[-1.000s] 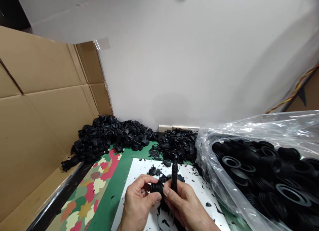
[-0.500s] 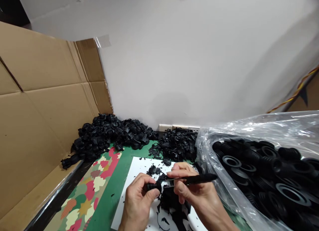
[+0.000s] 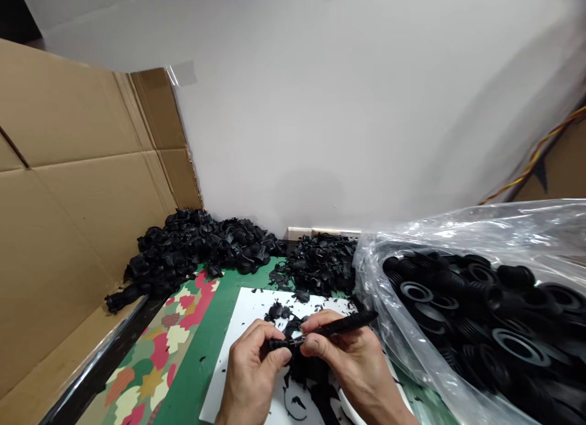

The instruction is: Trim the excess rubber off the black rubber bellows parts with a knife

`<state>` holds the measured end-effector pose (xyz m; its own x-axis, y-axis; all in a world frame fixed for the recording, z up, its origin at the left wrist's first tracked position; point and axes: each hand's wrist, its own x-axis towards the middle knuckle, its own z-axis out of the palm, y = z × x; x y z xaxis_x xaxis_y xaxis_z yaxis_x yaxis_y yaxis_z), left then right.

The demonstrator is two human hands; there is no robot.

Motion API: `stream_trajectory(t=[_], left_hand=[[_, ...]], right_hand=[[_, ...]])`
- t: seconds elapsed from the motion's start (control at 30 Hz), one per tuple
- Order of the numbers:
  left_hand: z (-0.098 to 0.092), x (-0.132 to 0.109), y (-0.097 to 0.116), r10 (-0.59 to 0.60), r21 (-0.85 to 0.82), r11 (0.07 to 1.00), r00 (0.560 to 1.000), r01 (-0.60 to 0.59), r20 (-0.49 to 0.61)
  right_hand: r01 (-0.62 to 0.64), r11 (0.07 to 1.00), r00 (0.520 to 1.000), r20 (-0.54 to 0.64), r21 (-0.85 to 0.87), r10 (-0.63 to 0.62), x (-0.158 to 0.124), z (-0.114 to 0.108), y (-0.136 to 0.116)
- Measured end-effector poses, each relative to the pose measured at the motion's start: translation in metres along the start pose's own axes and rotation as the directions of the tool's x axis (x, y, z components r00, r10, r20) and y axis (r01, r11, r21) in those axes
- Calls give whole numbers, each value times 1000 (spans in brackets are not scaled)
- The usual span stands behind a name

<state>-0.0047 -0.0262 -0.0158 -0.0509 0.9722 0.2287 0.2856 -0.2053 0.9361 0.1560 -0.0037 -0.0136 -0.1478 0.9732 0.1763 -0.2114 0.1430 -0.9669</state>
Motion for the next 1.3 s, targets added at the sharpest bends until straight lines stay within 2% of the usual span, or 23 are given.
stream_trajectory(t=[0.17, 0.23, 0.3, 0.37, 0.43, 0.5, 0.53, 0.6, 0.67, 0.73, 0.83, 0.93, 1.07, 1.17, 1.3], left_hand=[[0, 0, -3, -3, -9, 1000, 1000, 3, -18], [1, 0, -3, -12, -14, 1000, 1000, 12, -21], [2, -1, -2, -15, -2, 1000, 1000, 15, -27], [3, -2, -1, 8, 26, 1000, 999, -7, -37], [3, -3, 1, 46, 40, 998, 998, -44, -44], [3, -3, 3, 68, 20, 998, 996, -67, -57], [2, -3, 3, 65, -2, 998, 996, -65, -67], [2, -2, 2, 32, -54, 998, 996, -36, -84], [3, 0, 1, -13, -112, 994, 996, 2, -91], [3, 1, -1, -48, -161, 986, 994, 32, -96], [4, 2, -3, -66, -202, 978, 991, 42, -113], [4, 3, -3, -62, -229, 973, 991, 33, -122], [4, 2, -2, -78, -256, 965, 993, 53, -91], [5, 1, -1, -90, -257, 964, 995, 75, -48], [7, 1, -1, -84, -255, 965, 995, 69, -51]], right_hand=[[-20, 1000, 1000, 10, 21, 20, 1, 1, 0], [45, 998, 999, 3, -32, -45, 0, 3, -3], [180, 974, 984, 16, -141, -180, -2, 6, -5], [362, 886, 931, 73, -290, -357, -3, 8, -5], [512, 745, 851, 133, -428, -508, 0, 5, -3], [550, 652, 801, 109, -522, -588, 6, -2, 0], [520, 651, 797, 39, -553, -603, 10, -7, 1], [338, 770, 858, -160, -541, -489, 17, -18, 1], [101, 902, 939, -259, -421, -226, 21, -24, -2], [-87, 954, 983, -183, -286, 34, 20, -22, -7], [-256, 948, 964, 17, -188, 264, 13, -8, -16], [-305, 928, 937, 105, -214, 332, 6, 8, -21], [-329, 916, 930, 91, -228, 357, 3, 15, -20], [-329, 932, 931, 112, -153, 347, 4, 12, -16], [-365, 931, 920, 141, -27, 365, 6, 10, -11]])
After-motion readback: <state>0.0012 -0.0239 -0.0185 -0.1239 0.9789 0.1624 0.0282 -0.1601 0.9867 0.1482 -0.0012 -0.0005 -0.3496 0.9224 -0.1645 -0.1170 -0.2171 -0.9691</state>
